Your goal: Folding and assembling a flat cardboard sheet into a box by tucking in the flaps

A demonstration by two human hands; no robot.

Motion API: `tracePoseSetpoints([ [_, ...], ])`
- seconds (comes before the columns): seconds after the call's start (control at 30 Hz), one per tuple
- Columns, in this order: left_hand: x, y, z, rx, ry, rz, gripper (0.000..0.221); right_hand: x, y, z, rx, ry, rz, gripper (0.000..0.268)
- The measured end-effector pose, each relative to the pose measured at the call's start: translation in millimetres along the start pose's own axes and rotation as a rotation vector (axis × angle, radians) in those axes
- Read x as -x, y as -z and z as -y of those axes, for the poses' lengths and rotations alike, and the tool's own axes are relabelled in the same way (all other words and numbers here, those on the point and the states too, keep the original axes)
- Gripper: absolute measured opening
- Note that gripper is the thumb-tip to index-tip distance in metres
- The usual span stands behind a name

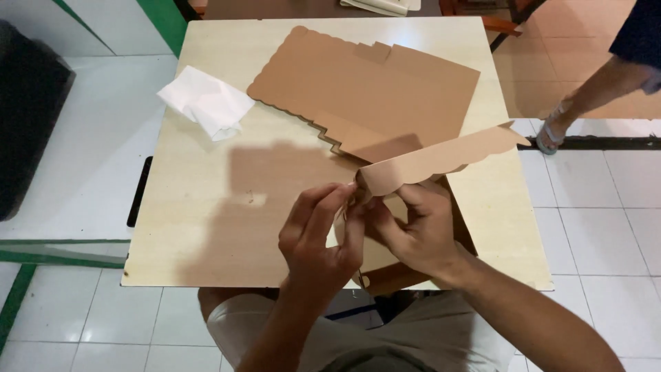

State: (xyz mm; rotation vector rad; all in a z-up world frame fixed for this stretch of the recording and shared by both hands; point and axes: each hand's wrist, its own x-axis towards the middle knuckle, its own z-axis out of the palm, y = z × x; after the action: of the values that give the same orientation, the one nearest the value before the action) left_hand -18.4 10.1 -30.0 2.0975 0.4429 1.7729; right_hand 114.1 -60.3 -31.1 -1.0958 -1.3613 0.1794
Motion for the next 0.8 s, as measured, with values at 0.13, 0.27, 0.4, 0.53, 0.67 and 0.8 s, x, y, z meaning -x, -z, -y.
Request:
tracePoseSetpoints([
  [0.13,-3.3,1.0,-2.1,0.085,0.055,-0.006,0.02,1.7,-3.6,-8.6,0.145,0.13,-0.081,0.014],
  [0.27,-5.2,2.4,5.3,0.208,0.179,-0.017,0.013,2.7,-7.3,-19.9,0.205,0.213,-0.118,0.014],
  [0.4,-10.1,4.6,11.3,0.244,0.229,-0.017,0.007,-10.5,-14.3,-12.9,0.168,0.247,-0.122,0.011],
  [0.53,-18.4,7.0,15.6,0.302,0.282,-0.022,0.004,-17.4,-18.2,-17.8,0.072,0.254,-0.124,0.006],
  [0.67,-26.7,10.5,20.0,0.258,0.252,0.004,0.006,-24.4,-21.2,-27.3,-0.059,0.22,-0.088,0.01],
  [0.8,-36.7,14.5,23.0,0.271,0.236,0.015,0.008,-29.0,-20.4,-45.3,-0.097,0.228,-0.063,0.007],
])
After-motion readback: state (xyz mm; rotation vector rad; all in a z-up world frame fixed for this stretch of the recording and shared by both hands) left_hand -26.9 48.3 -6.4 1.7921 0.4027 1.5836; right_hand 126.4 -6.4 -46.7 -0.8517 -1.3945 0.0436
